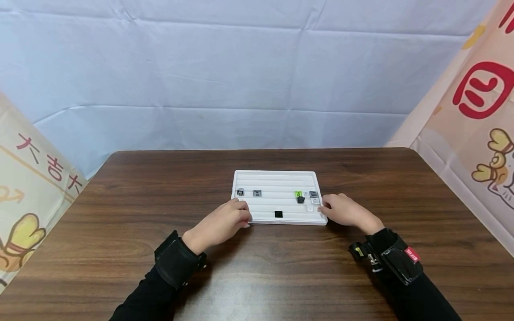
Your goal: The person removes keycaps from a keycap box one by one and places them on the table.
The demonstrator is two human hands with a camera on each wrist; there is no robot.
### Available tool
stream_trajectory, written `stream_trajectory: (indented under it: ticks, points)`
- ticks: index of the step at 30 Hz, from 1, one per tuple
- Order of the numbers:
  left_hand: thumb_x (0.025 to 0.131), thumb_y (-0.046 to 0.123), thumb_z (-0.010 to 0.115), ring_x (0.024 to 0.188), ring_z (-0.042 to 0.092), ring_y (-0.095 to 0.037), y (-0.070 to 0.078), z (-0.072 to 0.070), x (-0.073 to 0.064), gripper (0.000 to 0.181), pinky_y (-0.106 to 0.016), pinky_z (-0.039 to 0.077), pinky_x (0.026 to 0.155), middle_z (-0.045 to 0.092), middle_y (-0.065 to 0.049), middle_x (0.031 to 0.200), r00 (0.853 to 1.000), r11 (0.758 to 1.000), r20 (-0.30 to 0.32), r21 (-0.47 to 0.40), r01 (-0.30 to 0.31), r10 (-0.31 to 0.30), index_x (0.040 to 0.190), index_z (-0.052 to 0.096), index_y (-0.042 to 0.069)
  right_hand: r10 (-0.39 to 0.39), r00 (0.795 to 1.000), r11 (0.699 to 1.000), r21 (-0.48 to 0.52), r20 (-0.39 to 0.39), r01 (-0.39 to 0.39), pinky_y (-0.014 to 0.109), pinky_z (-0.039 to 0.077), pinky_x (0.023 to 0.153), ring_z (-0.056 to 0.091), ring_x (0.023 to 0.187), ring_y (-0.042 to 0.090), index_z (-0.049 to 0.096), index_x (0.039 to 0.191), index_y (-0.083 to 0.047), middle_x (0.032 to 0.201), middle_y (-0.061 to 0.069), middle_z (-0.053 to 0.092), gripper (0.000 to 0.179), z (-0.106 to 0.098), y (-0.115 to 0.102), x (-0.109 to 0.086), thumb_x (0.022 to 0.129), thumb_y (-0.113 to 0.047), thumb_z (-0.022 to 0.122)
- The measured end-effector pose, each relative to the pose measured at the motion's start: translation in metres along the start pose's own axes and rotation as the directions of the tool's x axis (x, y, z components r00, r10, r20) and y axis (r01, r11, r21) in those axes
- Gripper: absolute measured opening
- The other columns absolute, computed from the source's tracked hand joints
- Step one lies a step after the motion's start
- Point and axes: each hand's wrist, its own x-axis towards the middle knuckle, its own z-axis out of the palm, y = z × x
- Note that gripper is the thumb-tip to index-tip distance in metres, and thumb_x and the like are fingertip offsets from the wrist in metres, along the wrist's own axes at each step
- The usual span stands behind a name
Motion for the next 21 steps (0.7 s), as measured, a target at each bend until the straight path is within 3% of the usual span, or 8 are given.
stream_trajectory:
  ticks: [7,21]
  points:
    - [0.08,0.007,0.07,0.071,0.053,-0.01,-0.002,0.0026,0.0008,0.006,-0.023,0.043,0.066,0.055,0.003,0.075,0.998,0.999,0.043,-0.036,-0.033,0.035,0.078,0.066,0.011,0.007,1.0,1.0,-0.002,0.0,-0.007,0.028,0.028,0.052,0.035,0.05,0.013,0.043,0.068,-0.008,0.059,0.002,0.038,0.027,0.0004,-0.0008,0.0,0.093,-0.012,0.052]
    - [0.079,0.007,0.071,0.07,0.052,-0.01,0.0,0.0013,-0.0002,0.008,-0.022,0.043,0.064,0.055,0.003,0.075,0.994,0.999,0.111,-0.048,0.006,0.0,0.077,0.064,0.01,0.009,1.0,1.0,0.0,0.002,-0.009,0.028,0.029,0.052,0.035,0.05,0.013,0.043,0.068,-0.008,0.059,0.002,0.038,0.026,-0.0001,-0.0016,-0.0009,0.093,-0.012,0.051]
